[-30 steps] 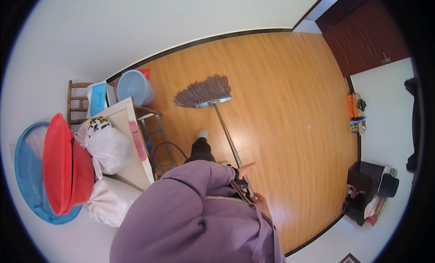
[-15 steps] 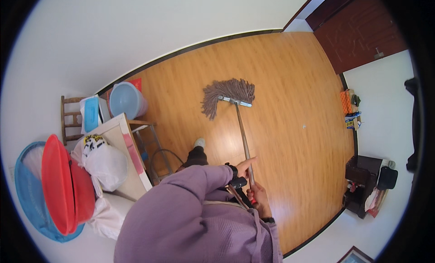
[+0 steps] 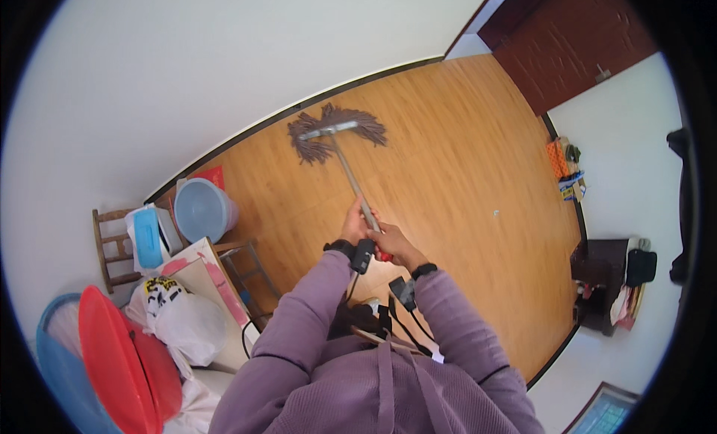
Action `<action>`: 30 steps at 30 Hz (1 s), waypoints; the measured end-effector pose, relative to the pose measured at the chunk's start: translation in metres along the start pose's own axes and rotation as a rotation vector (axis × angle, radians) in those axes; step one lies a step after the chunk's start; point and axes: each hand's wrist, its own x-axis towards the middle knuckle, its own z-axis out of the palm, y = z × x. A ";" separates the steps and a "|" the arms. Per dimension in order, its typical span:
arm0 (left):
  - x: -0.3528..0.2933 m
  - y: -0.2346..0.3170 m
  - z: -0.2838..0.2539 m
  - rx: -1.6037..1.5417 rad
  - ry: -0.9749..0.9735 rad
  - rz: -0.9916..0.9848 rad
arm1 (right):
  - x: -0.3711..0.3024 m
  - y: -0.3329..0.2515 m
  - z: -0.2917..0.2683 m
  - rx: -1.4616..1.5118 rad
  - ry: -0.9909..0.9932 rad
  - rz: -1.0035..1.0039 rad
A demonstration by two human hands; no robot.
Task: The person mops a wooden floor with a string mop, briefly opens a window to check the outside, then closes it and continues mopping. The person moves around the room, cleaning different areas of the floor.
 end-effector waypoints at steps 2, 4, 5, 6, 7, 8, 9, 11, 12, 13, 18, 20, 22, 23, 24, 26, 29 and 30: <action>-0.018 0.021 -0.010 0.048 0.007 0.074 | 0.006 -0.008 0.018 -0.044 -0.064 0.008; -0.039 0.037 -0.022 0.058 0.049 0.148 | 0.010 -0.007 0.036 -0.039 -0.153 -0.011; -0.050 0.038 -0.030 0.028 0.052 0.176 | 0.010 -0.002 0.042 -0.101 -0.170 -0.002; -0.059 0.034 -0.037 0.054 0.079 0.129 | 0.007 0.005 0.045 -0.200 -0.170 -0.060; -0.068 0.028 -0.046 0.057 0.110 0.084 | 0.003 0.015 0.045 -0.268 -0.178 -0.104; -0.076 0.019 -0.055 0.057 0.124 0.048 | -0.003 0.026 0.042 -0.336 -0.175 -0.128; -0.088 0.009 -0.067 0.048 0.193 0.064 | -0.011 0.039 0.041 -0.293 -0.220 -0.084; -0.092 -0.023 -0.079 0.145 0.120 -0.016 | -0.032 0.065 0.018 -0.356 -0.185 -0.039; -0.093 -0.036 -0.083 0.180 0.096 -0.054 | -0.042 0.077 0.007 -0.355 -0.174 0.009; -0.095 -0.046 -0.085 0.170 0.187 -0.121 | -0.050 0.087 -0.001 -0.416 -0.165 -0.007; -0.115 -0.063 -0.081 0.023 0.380 -0.356 | -0.080 0.130 -0.024 -0.712 -0.142 -0.164; -0.126 -0.068 -0.078 -0.006 0.396 -0.449 | -0.098 0.153 -0.038 -0.679 -0.152 -0.146; -0.135 -0.075 -0.074 0.080 0.442 -0.547 | -0.121 0.180 -0.037 -0.743 -0.097 -0.292; -0.138 -0.083 -0.072 0.081 0.364 -0.628 | -0.134 0.193 -0.045 -0.670 -0.099 -0.283; -0.139 -0.094 -0.071 0.093 0.366 -0.674 | -0.147 0.204 -0.052 -0.636 -0.059 -0.305; -0.139 -0.114 -0.066 0.126 0.379 -0.761 | -0.173 0.221 -0.061 -0.609 -0.011 -0.299; -0.139 -0.138 -0.057 0.225 0.377 -0.890 | -0.216 0.239 -0.057 -0.454 0.119 -0.241; -0.141 -0.143 -0.054 0.287 0.365 -0.929 | -0.229 0.243 -0.049 -0.353 0.152 -0.188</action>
